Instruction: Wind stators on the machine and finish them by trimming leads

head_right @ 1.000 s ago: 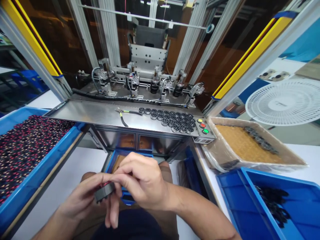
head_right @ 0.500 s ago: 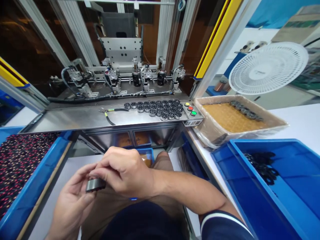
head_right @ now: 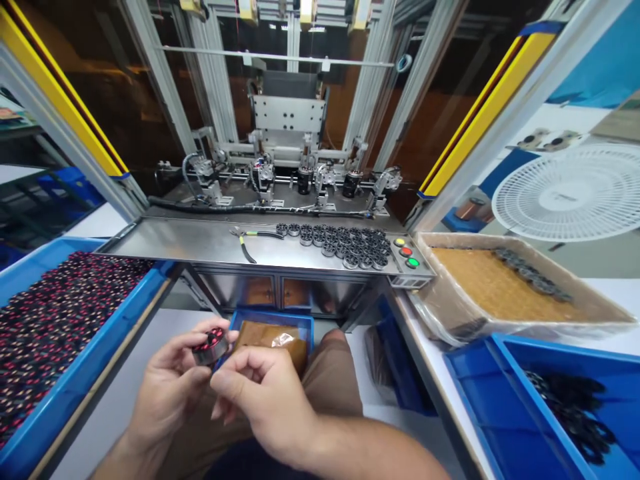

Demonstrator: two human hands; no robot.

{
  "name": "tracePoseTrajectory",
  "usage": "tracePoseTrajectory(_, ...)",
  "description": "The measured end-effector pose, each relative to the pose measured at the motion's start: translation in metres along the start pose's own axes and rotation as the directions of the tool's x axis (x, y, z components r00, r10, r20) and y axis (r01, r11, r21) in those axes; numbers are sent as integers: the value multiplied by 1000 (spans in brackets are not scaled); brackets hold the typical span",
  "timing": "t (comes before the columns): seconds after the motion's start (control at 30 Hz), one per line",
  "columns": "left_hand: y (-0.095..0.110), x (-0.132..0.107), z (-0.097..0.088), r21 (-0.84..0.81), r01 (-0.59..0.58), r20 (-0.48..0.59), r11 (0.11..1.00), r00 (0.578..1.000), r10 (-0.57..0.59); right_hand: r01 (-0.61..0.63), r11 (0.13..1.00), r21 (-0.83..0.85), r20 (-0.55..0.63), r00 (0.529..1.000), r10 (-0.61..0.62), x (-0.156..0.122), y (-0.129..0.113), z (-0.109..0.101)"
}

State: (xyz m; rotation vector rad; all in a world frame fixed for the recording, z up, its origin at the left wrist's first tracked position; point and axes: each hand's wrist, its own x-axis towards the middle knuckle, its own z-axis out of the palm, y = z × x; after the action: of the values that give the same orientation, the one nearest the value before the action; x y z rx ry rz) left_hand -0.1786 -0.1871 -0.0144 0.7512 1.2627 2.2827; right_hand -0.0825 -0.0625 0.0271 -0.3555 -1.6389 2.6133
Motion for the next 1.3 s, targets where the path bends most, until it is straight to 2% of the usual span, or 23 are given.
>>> tracePoseTrajectory(0.17, 4, 1, 0, 2, 20, 0, 1000, 1000, -20, 7, 990, 139, 19, 1000, -10, 7, 12, -2)
tracePoseTrajectory(0.27, 6, 2, 0, 29, -27, 7, 999, 1000, 27, 8, 966, 259, 91, 995, -32, 7, 11, -4)
tracePoseTrajectory(0.37, 7, 2, 0, 79, -83, 88, 993, 993, 76, -37, 940, 338, 186, 982, -29, 8, 11, -3)
tracePoseTrajectory(0.43, 9, 2, -1, 138, -92, 143, 986, 987, 72, -55, 938, 344, 210, 977, -19, 10, 13, -4)
tracePoseTrajectory(0.47, 10, 1, -1, 180, -98, 133, 979, 988, 75, -26, 946, 324, 188, 981, -37, 11, 14, -5)
tracePoseTrajectory(0.53, 14, -2, -2, 311, -113, 55, 944, 993, 100, 177, 973, 151, 76, 979, -190, 13, 15, -10)
tracePoseTrajectory(0.57, 16, -4, -3, 395, -112, 19, 912, 993, 114, 327, 945, -15, 17, 945, -327, 14, 14, -13)
tracePoseTrajectory(0.6, 17, -6, -3, 478, -105, 2, 872, 993, 118, 466, 860, -207, -5, 879, -477, 14, 13, -16)
tracePoseTrajectory(0.63, 19, -8, -3, 547, -101, 14, 831, 994, 111, 567, 727, -387, 21, 794, -608, 13, 12, -18)
tracePoseTrajectory(0.7, 21, -11, 1, 623, -98, 65, 776, 995, 73, 660, 456, -597, 130, 641, -756, 12, 9, -22)
tracePoseTrajectory(0.77, 22, -12, 6, 632, -111, 93, 767, 993, 67, 684, 315, -658, 204, 565, -800, 10, 8, -22)
tracePoseTrajectory(0.83, 24, -10, 12, 643, -129, 92, 755, 992, 91, 688, 261, -677, 234, 537, -810, 9, 7, -23)
tracePoseTrajectory(0.93, 27, -5, 17, 710, -216, 136, 671, 976, 171, 700, 280, -657, 283, 574, -769, 6, 8, -26)
tracePoseTrajectory(1.0, 30, -2, 18, 764, -322, 187, 559, 940, 286, 701, 311, -642, 273, 588, -761, 2, 8, -31)
tracePoseTrajectory(1.07, 32, 0, 18, 815, -410, 239, 410, 882, 407, 706, 265, -656, 258, 540, -801, -2, 8, -33)
tracePoseTrajectory(1.13, 32, 1, 18, 846, -456, 294, 275, 830, 474, 700, 144, -700, 283, 456, -844, -5, 7, -32)
tracePoseTrajectory(1.17, 32, 1, 18, 853, -470, 321, 227, 815, 483, 680, 84, -728, 307, 434, -847, -5, 5, -30)
tracePoseTrajectory(1.23, 32, 0, 17, 855, -494, 366, 157, 791, 490, 616, 19, -788, 337, 457, -823, -5, 1, -24)
tracePoseTrajectory(1.3, 31, 0, 16, 860, -500, 396, 101, 780, 484, 564, 19, -825, 343, 528, -777, -3, -3, -18)
